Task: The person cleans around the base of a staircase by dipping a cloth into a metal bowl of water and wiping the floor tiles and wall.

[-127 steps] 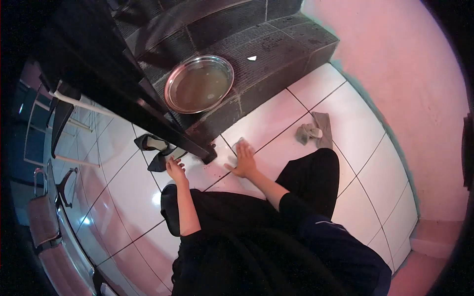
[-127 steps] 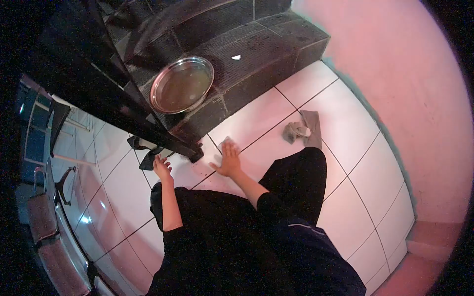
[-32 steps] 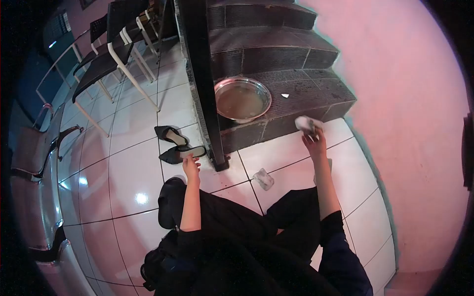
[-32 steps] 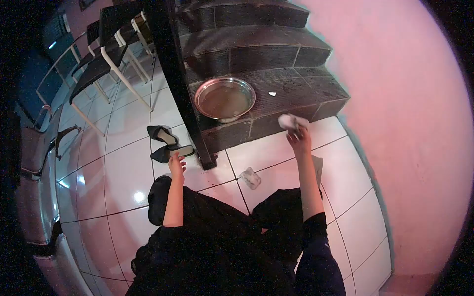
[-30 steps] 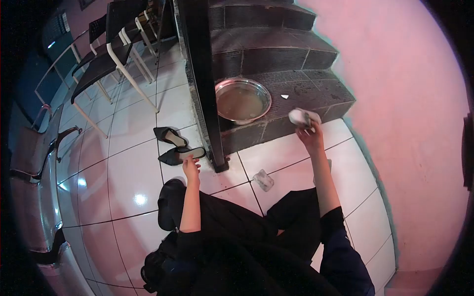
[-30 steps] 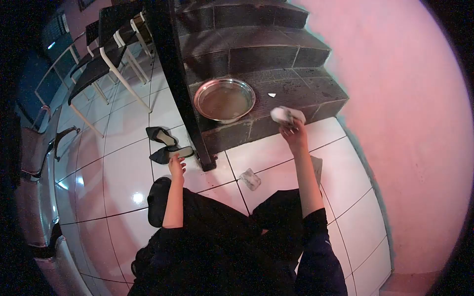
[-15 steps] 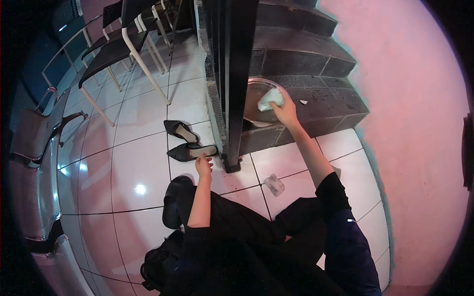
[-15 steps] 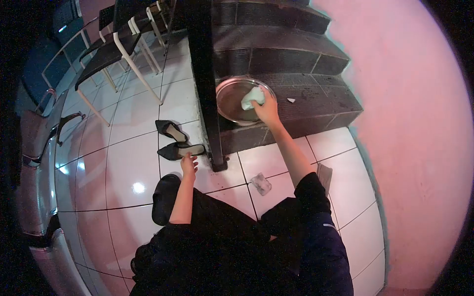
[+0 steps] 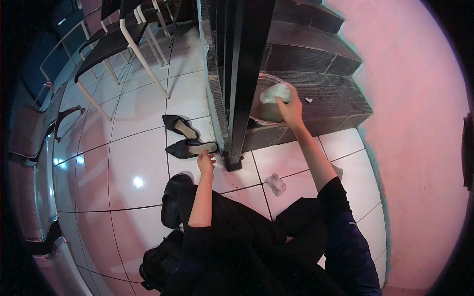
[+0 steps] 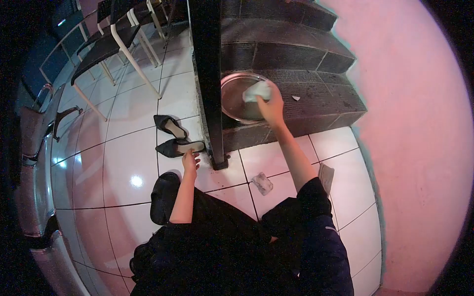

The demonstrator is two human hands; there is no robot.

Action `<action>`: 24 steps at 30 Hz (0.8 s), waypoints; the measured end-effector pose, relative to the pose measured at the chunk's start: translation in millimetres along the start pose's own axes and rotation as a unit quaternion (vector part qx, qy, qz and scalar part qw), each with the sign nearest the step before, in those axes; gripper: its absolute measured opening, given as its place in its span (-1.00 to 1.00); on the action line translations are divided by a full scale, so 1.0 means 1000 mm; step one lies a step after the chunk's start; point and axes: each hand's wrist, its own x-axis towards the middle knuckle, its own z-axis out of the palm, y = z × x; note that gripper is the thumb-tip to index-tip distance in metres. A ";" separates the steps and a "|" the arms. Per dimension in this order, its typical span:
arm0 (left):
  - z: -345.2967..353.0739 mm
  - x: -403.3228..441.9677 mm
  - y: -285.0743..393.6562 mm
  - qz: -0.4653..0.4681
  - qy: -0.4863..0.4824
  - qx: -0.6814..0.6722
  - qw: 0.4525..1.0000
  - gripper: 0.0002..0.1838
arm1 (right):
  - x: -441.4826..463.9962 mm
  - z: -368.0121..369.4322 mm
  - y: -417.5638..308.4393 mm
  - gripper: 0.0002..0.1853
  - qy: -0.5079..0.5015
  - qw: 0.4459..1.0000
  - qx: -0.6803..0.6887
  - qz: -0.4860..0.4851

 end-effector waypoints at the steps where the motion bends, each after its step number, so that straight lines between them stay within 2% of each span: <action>1: 0.000 0.000 0.001 0.001 0.001 0.001 1.000 -0.70 | 0.001 0.000 0.009 -0.44 0.057 0.998 0.032 0.026; 2: 0.001 -0.001 0.002 0.004 0.011 -0.003 1.000 -0.70 | 0.006 0.000 0.019 -0.46 0.063 0.986 0.118 0.095; 3: 0.002 -0.001 0.002 0.006 0.019 -0.006 1.000 -0.70 | 0.008 -0.003 0.014 -0.46 0.063 0.986 0.118 0.095; 5: 0.001 0.001 0.001 0.004 0.010 0.002 1.000 -0.68 | 0.012 -0.018 -0.003 -0.44 0.063 0.937 0.253 0.232; 6: 0.001 0.002 0.000 0.001 0.001 0.011 1.000 -0.66 | 0.012 -0.023 -0.003 -0.42 0.042 0.929 0.258 0.261; 10: -0.001 0.005 -0.001 -0.009 0.010 0.017 1.000 -0.65 | 0.015 -0.039 -0.010 -0.41 0.065 0.888 0.341 0.303; 12: -0.001 0.007 -0.001 -0.008 0.011 0.018 1.000 -0.66 | 0.016 -0.055 -0.019 -0.46 -0.024 0.791 0.535 0.297; 13: -0.003 0.009 -0.004 -0.009 0.014 0.020 1.000 -0.66 | 0.015 -0.061 -0.023 -0.46 -0.016 0.790 0.534 0.302; 15: -0.007 0.012 -0.004 -0.019 0.005 0.035 0.999 -0.64 | 0.012 -0.072 -0.028 -0.51 0.000 0.734 0.612 0.295; 18: -0.007 0.006 0.003 -0.025 0.032 0.013 0.999 -0.67 | 0.000 -0.103 -0.016 -0.53 0.024 0.719 0.619 0.315; 19: -0.007 0.005 0.004 -0.030 0.040 0.016 0.999 -0.67 | -0.008 -0.114 -0.012 -0.53 0.030 0.732 0.615 0.292; 22: -0.006 -0.001 0.007 -0.035 0.018 0.014 0.999 -0.64 | -0.050 -0.154 0.000 -0.51 0.039 0.742 0.596 0.304; 24: -0.004 -0.009 0.010 -0.040 0.016 0.022 0.999 -0.63 | -0.087 -0.173 0.024 -0.50 0.043 0.765 0.540 0.348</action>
